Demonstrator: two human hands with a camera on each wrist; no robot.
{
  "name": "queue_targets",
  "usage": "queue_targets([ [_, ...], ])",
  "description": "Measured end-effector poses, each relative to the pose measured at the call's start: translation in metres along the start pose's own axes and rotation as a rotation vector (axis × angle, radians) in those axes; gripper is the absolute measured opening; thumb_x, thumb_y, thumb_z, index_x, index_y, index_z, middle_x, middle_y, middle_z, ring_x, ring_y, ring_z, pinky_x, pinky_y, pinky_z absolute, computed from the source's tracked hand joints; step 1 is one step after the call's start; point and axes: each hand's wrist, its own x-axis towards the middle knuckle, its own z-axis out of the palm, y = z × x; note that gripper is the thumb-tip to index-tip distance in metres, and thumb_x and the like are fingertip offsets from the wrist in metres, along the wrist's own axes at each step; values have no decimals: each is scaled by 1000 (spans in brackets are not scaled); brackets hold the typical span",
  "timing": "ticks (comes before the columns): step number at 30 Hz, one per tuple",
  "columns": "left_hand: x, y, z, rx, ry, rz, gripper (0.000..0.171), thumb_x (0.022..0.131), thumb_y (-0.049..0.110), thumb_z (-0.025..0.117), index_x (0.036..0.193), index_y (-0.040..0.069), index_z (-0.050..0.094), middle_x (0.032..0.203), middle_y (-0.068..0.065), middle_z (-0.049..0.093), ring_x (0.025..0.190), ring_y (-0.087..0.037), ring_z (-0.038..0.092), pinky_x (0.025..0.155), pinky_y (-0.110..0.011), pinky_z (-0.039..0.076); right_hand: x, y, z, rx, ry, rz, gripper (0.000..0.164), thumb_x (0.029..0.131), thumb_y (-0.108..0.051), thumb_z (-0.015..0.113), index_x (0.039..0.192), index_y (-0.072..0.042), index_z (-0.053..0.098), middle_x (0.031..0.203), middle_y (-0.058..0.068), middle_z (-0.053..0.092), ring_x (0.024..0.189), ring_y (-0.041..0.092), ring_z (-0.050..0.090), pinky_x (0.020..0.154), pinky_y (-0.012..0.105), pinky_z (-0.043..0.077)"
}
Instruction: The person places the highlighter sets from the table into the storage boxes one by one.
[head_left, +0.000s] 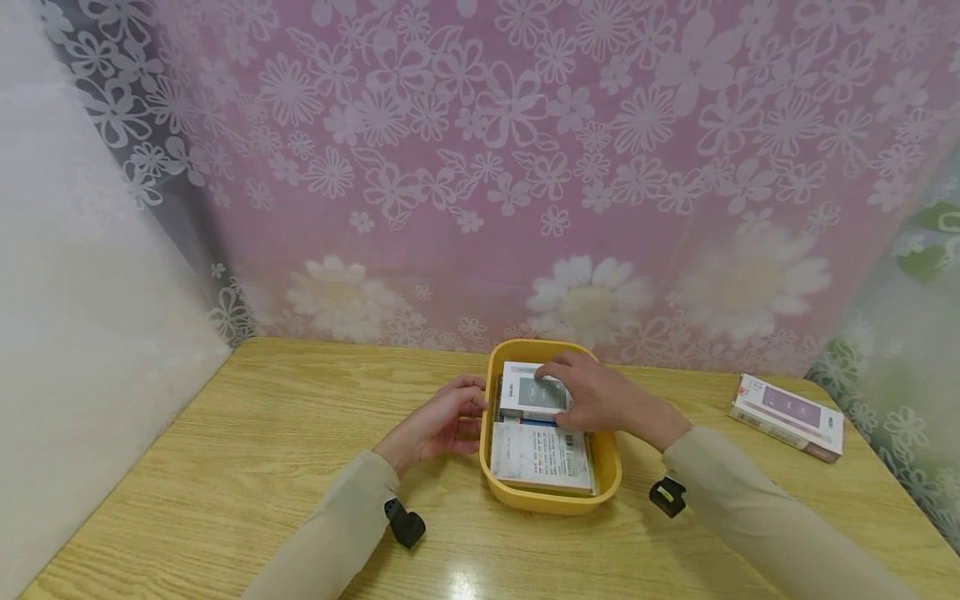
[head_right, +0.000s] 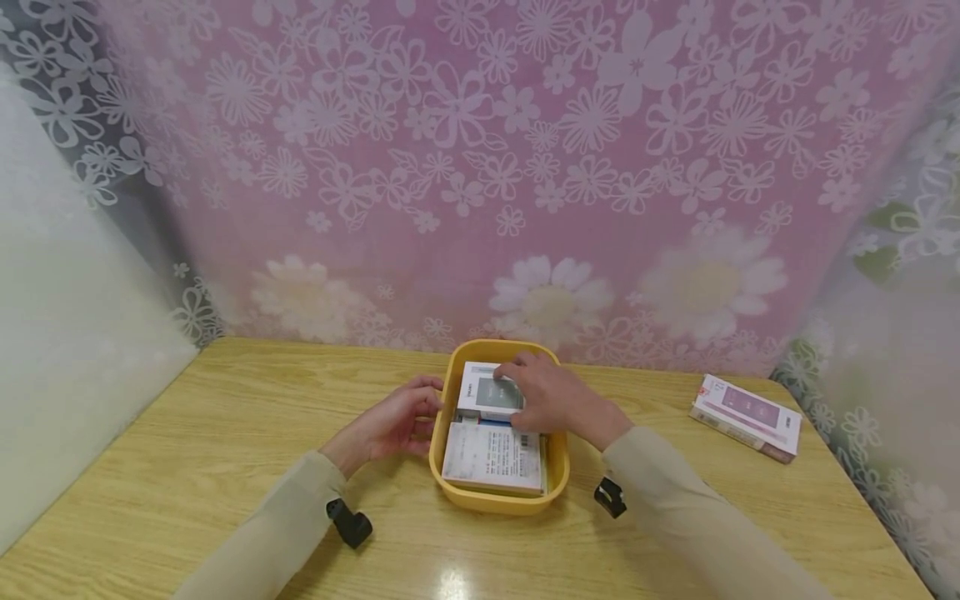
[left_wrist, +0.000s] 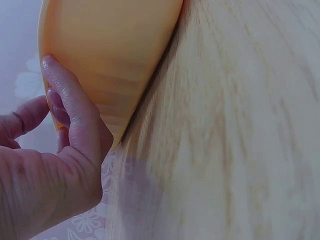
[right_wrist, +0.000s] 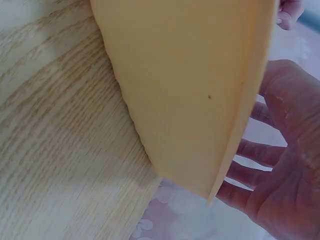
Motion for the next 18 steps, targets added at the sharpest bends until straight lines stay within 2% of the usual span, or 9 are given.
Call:
queue_targets([
  [8, 0, 1, 1, 2, 14, -9, 40, 90, 17, 56, 129, 19, 47, 89, -1, 61, 68, -12, 58, 54, -26, 56, 1, 0, 1, 5, -34, 7, 52, 86, -23, 75, 135, -13, 62, 143, 19, 55, 124, 35, 58, 100, 53, 53],
  [13, 0, 1, 0, 5, 15, -7, 40, 90, 17, 57, 128, 20, 47, 89, 0, 61, 68, -12, 59, 55, -26, 56, 0, 1, 1, 11, -30, -19, 50, 86, -21, 75, 133, -11, 63, 141, 21, 56, 121, 35, 59, 97, 52, 54],
  [18, 0, 0, 0, 3, 7, -5, 41, 89, 17, 57, 128, 20, 47, 88, 0, 61, 68, -12, 59, 55, -26, 55, -3, 7, -2, 40, -10, -39, 50, 88, -23, 75, 135, -11, 63, 141, 17, 58, 122, 34, 60, 100, 53, 53],
])
